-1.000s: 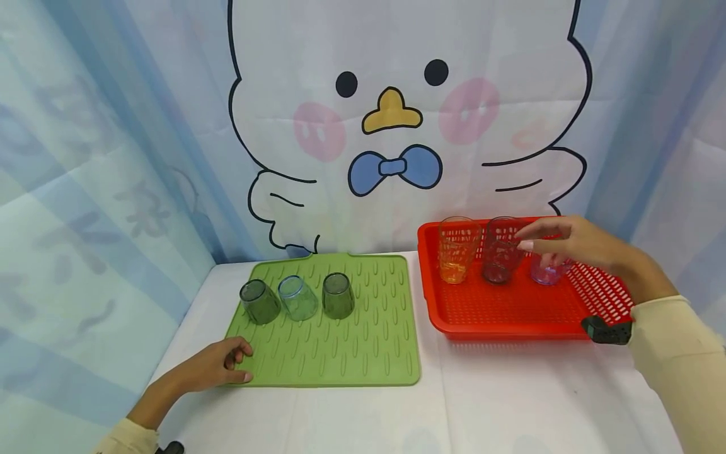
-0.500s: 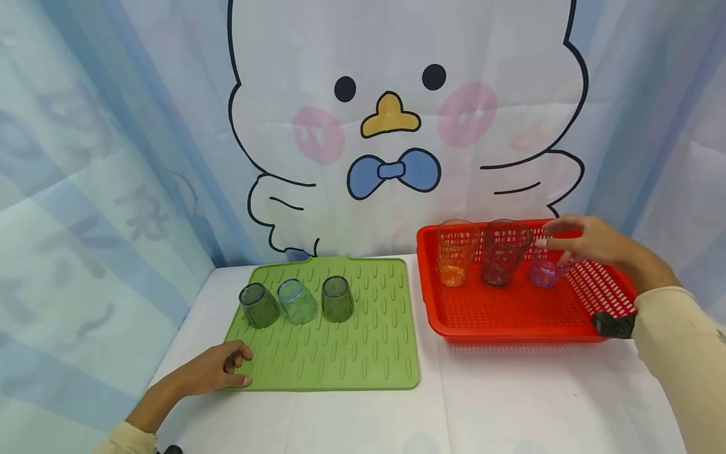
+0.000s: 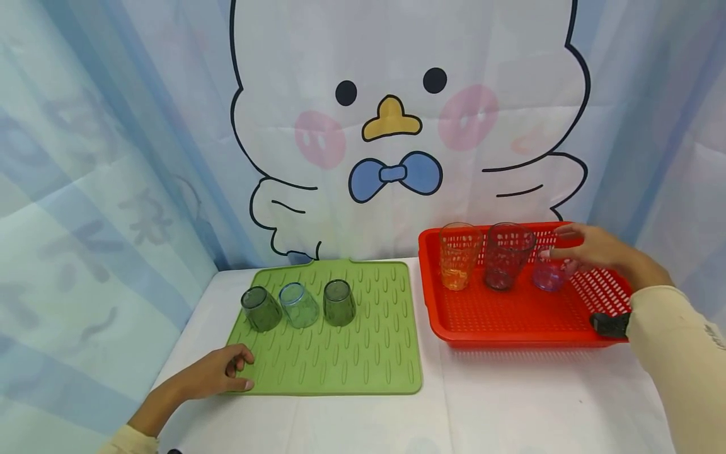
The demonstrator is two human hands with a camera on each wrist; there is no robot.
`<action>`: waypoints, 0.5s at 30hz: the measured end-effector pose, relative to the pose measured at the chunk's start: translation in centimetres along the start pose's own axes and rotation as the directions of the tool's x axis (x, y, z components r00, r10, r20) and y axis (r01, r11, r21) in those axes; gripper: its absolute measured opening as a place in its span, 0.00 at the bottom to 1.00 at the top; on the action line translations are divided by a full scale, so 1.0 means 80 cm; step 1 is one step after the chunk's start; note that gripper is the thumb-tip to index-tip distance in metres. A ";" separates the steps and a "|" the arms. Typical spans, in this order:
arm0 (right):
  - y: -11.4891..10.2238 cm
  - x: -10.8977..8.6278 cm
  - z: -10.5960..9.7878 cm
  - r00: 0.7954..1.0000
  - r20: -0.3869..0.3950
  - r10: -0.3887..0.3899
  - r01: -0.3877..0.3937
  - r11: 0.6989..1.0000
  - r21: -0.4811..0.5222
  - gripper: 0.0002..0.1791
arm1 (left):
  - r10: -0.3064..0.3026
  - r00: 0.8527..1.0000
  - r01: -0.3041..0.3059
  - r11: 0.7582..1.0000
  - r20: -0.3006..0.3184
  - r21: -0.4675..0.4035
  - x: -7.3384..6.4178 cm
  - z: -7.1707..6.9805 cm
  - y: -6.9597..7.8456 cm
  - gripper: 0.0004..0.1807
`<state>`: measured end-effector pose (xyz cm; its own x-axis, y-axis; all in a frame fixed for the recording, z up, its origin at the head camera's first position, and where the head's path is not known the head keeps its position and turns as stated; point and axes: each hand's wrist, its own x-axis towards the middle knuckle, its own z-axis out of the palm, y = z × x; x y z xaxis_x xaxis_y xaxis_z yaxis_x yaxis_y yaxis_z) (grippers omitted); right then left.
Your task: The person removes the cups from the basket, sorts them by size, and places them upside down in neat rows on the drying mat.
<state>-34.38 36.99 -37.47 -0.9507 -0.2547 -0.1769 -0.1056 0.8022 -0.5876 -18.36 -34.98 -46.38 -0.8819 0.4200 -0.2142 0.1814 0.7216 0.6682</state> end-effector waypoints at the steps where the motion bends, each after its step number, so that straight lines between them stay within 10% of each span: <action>1: 0.001 0.001 0.000 1.000 0.010 0.007 -0.007 1.000 0.007 0.44 | -0.002 1.000 0.002 1.000 0.001 0.001 0.000 0.000 0.000 0.21; 15: 0.013 0.011 0.004 0.994 0.079 0.072 -0.074 0.997 0.014 0.51 | -0.002 1.000 0.002 1.000 0.005 0.006 0.002 -0.001 -0.004 0.22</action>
<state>-35.25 37.38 -38.49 -0.9299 -0.2378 -0.2807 -0.0313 0.8114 -0.5836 -18.59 -35.16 -46.55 -0.8802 0.4209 -0.2193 0.1818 0.7258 0.6635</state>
